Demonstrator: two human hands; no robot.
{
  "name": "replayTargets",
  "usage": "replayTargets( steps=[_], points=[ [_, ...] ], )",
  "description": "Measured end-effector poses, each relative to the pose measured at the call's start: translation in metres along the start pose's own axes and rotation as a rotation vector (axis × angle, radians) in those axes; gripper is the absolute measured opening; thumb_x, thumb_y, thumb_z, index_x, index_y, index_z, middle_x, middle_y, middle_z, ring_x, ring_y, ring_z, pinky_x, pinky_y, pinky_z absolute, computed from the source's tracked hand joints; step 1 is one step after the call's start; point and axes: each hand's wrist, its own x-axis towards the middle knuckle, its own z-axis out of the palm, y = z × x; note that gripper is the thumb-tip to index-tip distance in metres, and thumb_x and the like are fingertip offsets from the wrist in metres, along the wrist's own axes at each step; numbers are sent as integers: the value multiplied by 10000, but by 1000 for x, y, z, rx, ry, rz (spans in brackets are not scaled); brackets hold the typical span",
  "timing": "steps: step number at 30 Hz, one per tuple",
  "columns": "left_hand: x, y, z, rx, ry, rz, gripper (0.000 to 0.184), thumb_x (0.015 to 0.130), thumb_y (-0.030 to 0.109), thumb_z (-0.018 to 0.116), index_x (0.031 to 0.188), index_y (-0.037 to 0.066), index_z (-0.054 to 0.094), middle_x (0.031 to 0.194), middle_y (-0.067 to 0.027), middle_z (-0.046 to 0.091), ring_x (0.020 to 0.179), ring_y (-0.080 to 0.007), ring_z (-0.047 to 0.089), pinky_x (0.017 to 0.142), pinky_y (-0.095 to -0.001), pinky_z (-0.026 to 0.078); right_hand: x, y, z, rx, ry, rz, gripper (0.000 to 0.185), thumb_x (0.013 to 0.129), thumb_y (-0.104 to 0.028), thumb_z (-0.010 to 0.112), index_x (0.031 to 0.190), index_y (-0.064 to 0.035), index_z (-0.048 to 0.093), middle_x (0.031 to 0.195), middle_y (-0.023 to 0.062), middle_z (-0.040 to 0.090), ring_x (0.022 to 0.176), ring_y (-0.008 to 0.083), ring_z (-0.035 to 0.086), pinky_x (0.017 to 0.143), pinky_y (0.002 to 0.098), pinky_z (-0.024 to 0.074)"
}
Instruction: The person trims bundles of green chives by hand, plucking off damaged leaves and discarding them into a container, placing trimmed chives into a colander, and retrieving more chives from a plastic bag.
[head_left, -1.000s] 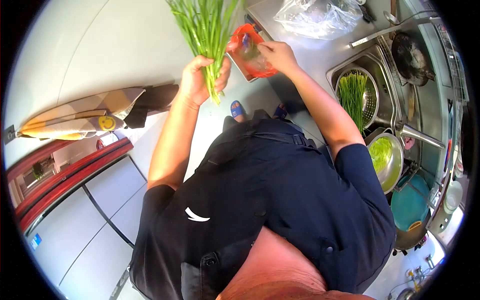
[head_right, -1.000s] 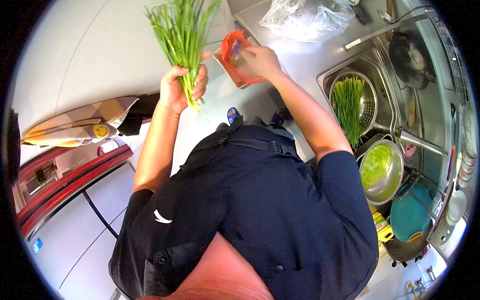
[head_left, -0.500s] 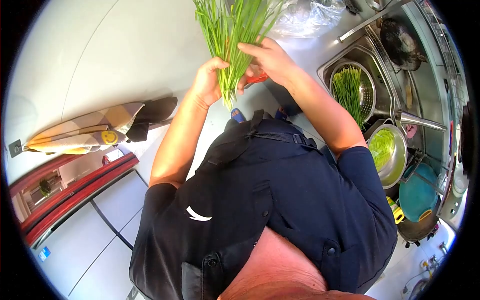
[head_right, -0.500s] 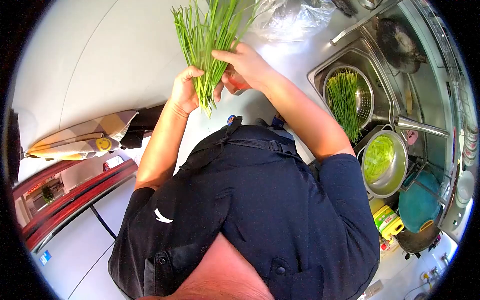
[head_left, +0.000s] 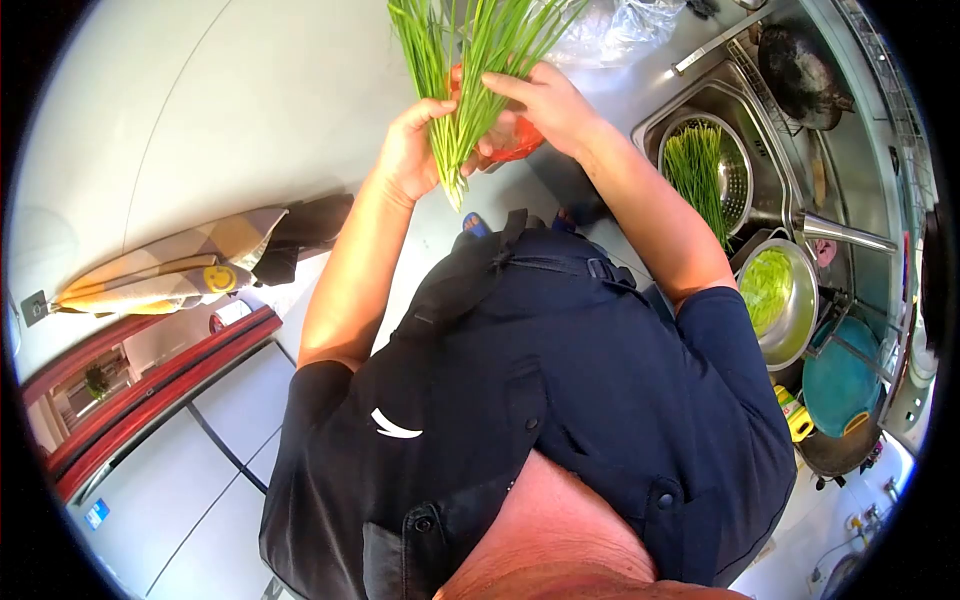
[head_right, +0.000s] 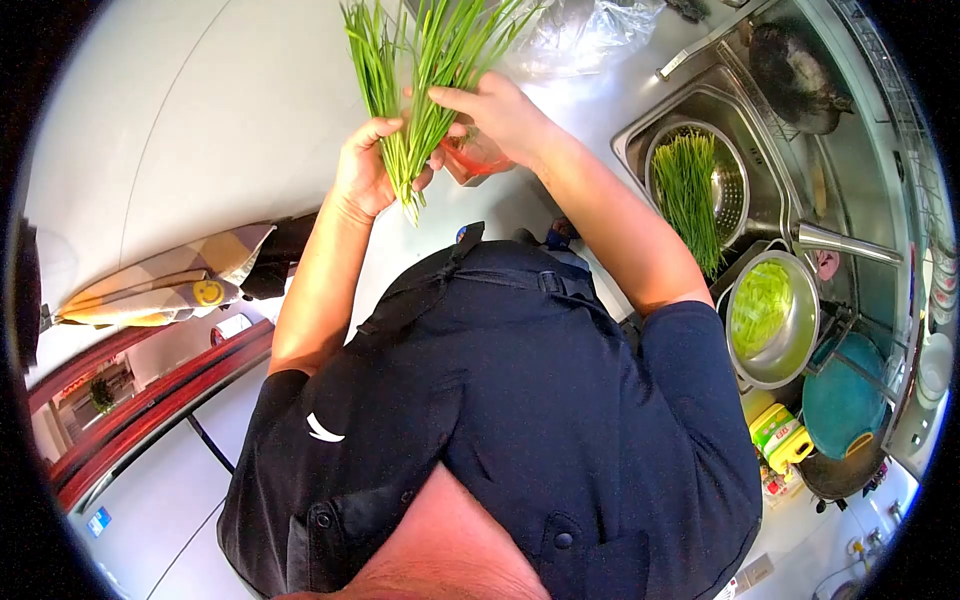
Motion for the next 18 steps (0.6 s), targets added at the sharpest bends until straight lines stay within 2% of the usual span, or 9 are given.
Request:
replayTargets(
  steps=[4,6,7,9,13,15,18],
  points=[
    [-4,7,14,70,-12,2,510,995,277,549,1373,-65,537,1251,-269,674,860,-287,702,586,-351,604,0,-5,3,-40,32,3,316,1054,-191,556,1235,47,657,675,-14,513,587,161,572,604,333,516],
    [-3,8,18,224,43,23,441,1017,201,594,1368,-59,542,1220,-250,689,921,-292,730,722,-382,637,4,-3,-1,6,17,46,272,1055,-189,556,1161,40,659,689,1,544,572,160,545,599,336,501],
    [-2,9,19,223,44,23,441,1017,201,594,1368,-59,542,1220,-250,689,921,-292,730,722,-382,637,6,-2,-3,21,12,61,261,1056,-188,556,1136,38,659,693,6,554,567,160,536,597,338,496],
    [1,10,20,274,52,-1,400,1032,180,598,1354,-54,553,1178,-233,702,975,-315,742,853,-418,631,12,0,-7,-40,-19,32,234,1053,-199,572,1053,19,657,697,18,578,559,138,531,563,331,468],
    [7,9,28,282,75,15,391,1035,191,604,1339,-51,563,1155,-219,705,977,-320,743,895,-429,623,19,-8,-8,-255,-6,18,237,1044,-220,604,1038,9,663,663,1,542,559,104,512,540,306,448],
    [9,8,28,241,85,12,366,1033,187,611,1311,-49,577,1163,-205,705,1000,-328,740,914,-428,619,20,-12,-10,-327,-28,116,230,1053,-229,602,1093,-14,674,795,-3,629,630,69,499,622,268,433],
    [11,8,29,223,114,15,342,1025,177,623,1281,-47,589,1177,-199,706,1012,-342,736,934,-434,612,16,-20,-7,-246,-54,168,277,1056,-249,603,1137,5,679,835,-5,641,667,73,539,643,249,457]
  ],
)
